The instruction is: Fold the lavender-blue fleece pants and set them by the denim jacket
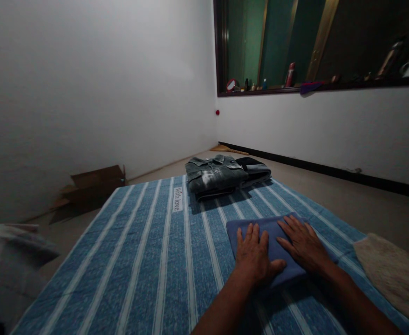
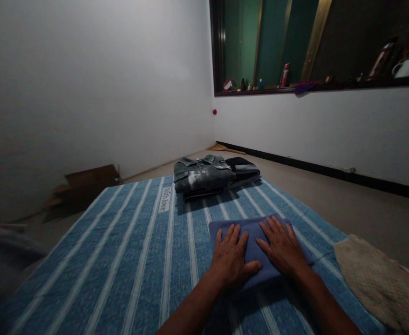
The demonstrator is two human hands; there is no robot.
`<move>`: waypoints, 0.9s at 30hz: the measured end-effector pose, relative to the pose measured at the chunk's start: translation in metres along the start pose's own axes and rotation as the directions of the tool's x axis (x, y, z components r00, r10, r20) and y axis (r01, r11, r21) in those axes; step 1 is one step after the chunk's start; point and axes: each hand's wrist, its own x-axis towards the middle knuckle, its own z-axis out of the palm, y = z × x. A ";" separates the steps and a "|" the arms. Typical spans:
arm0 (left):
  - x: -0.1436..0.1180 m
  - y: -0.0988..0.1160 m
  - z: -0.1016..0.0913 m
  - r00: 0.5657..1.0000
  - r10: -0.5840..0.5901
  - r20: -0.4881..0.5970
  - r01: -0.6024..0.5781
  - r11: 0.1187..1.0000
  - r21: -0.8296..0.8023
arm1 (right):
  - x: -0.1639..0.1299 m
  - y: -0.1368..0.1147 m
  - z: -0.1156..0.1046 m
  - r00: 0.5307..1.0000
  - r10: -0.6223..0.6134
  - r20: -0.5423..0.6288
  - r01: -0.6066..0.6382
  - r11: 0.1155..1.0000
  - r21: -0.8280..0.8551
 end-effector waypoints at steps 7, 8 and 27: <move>-0.003 0.004 -0.006 0.999 -0.009 0.047 0.010 1.000 -0.015 | -0.002 0.004 0.009 0.998 -0.017 -0.060 0.016 1.000 -0.015; -0.003 0.004 -0.006 0.999 -0.008 0.049 0.009 1.000 -0.017 | -0.002 0.004 0.010 0.998 -0.018 -0.065 0.017 1.000 -0.015; -0.005 0.004 -0.003 0.999 0.001 0.032 0.000 0.999 -0.033 | -0.005 0.007 0.013 0.996 -0.028 -0.083 0.029 0.999 0.014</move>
